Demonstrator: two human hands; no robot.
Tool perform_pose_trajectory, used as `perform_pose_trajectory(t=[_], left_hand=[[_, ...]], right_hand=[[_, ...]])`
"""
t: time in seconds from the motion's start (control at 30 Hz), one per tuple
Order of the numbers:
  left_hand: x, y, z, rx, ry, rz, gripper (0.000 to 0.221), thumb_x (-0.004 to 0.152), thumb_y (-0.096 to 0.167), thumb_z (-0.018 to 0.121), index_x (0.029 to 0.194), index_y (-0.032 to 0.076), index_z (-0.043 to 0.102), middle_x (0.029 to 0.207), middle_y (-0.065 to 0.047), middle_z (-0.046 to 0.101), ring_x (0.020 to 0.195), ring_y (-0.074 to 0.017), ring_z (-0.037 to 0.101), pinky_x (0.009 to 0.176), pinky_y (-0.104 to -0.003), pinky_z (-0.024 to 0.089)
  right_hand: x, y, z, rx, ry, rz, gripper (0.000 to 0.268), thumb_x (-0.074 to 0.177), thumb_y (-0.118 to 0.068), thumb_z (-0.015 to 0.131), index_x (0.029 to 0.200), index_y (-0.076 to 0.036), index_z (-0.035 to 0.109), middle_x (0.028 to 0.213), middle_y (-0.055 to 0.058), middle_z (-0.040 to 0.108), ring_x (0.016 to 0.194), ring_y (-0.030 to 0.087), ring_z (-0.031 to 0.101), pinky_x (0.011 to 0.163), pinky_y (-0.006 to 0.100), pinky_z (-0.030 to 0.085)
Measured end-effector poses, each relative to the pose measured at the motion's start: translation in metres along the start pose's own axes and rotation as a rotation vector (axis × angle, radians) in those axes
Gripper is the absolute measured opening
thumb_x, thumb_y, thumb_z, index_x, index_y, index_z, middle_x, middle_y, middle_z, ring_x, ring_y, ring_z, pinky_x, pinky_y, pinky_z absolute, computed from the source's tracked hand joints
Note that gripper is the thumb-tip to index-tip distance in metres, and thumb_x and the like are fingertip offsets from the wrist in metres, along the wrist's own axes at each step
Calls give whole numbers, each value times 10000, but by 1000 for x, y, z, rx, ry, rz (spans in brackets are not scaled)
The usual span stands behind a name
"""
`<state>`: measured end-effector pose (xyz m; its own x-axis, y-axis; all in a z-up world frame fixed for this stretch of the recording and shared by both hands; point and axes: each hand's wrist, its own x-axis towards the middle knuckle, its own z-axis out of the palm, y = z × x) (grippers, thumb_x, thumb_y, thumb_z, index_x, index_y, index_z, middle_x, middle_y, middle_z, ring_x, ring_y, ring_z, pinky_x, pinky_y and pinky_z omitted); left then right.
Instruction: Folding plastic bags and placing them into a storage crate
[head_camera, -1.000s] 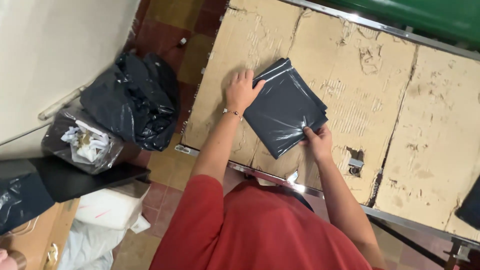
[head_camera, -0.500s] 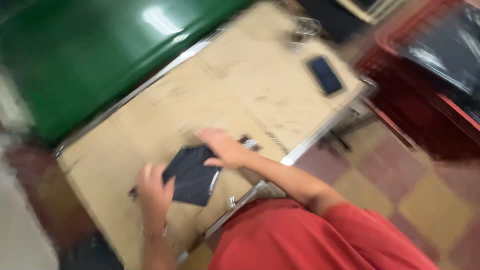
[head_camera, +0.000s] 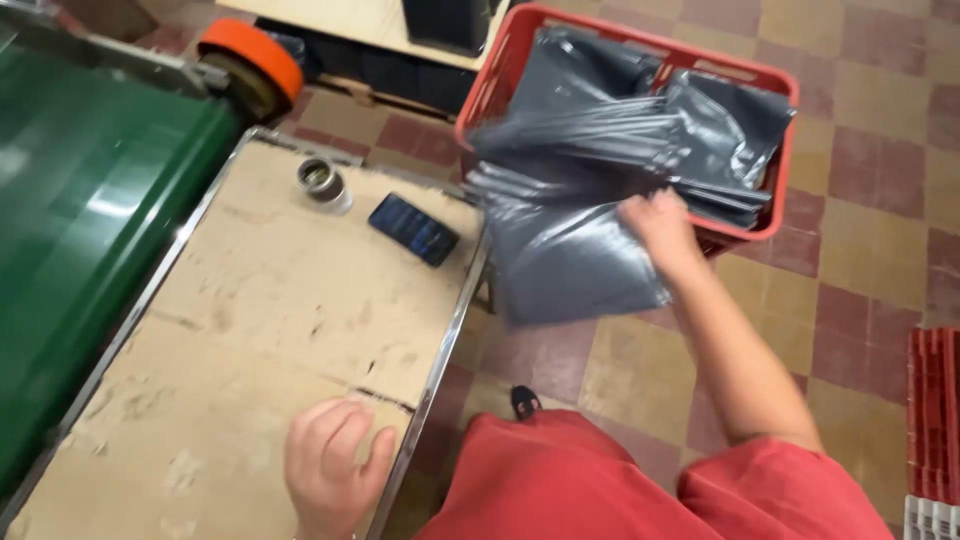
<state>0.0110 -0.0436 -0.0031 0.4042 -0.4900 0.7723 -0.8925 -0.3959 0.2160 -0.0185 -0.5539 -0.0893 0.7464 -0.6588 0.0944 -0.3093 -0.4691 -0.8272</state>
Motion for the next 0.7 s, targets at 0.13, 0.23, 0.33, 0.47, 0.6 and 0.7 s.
perform_pose_trajectory(t=[0.13, 0.23, 0.33, 0.47, 0.6, 0.7], left_hand=[[42, 9, 77, -113, -143, -65, 165, 944, 191, 683, 1030, 61, 627, 974, -86, 666, 879, -299, 643, 827, -419, 549], [98, 28, 141, -243, -292, -69, 77, 937, 147, 676, 923, 73, 659, 895, -70, 680, 805, -265, 630, 739, -364, 532], [140, 50, 224, -408, -341, 65, 124, 987, 157, 635, 998, 38, 666, 977, -106, 675, 905, -288, 628, 833, -384, 525], [163, 89, 354, -331, -245, 295, 265, 996, 333, 561, 1153, 134, 640, 1140, -55, 623, 1143, -283, 603, 858, -396, 520], [200, 134, 433, -127, -340, 456, 860, 681, 471, 898, 1384, 120, 547, 1511, -137, 492, 1471, -388, 417, 1168, -563, 405], [210, 154, 470, 8, -414, 451, 1091, 593, 658, 917, 1466, 168, 485, 1582, -141, 427, 1525, -423, 332, 1214, -616, 341]], right_hand=[[94, 105, -128, 52, 160, 178, 395, 963, -458, 627, 1151, -111, 612, 1021, -25, 574, 889, 100, 485, 804, 322, 403], [130, 147, -171, 232, 203, 136, 515, 974, -328, 570, 1433, -98, 535, 1368, 10, 602, 1173, 120, 557, 1001, 285, 446], [175, 256, -178, 245, 215, 237, 415, 970, -318, 603, 1342, -137, 590, 1232, -28, 637, 1038, 90, 574, 908, 262, 469], [180, 285, -152, 211, 173, 287, 290, 1045, -319, 703, 1271, -144, 656, 1044, 117, 680, 951, 251, 671, 784, 452, 552], [169, 233, -169, -382, 259, 223, 594, 884, -326, 790, 1357, -72, 537, 1259, 199, 524, 1228, 415, 555, 988, 585, 460], [168, 111, -169, -778, 356, -426, 769, 848, -161, 900, 1475, 104, 544, 1368, 334, 586, 1285, 477, 534, 1085, 542, 351]])
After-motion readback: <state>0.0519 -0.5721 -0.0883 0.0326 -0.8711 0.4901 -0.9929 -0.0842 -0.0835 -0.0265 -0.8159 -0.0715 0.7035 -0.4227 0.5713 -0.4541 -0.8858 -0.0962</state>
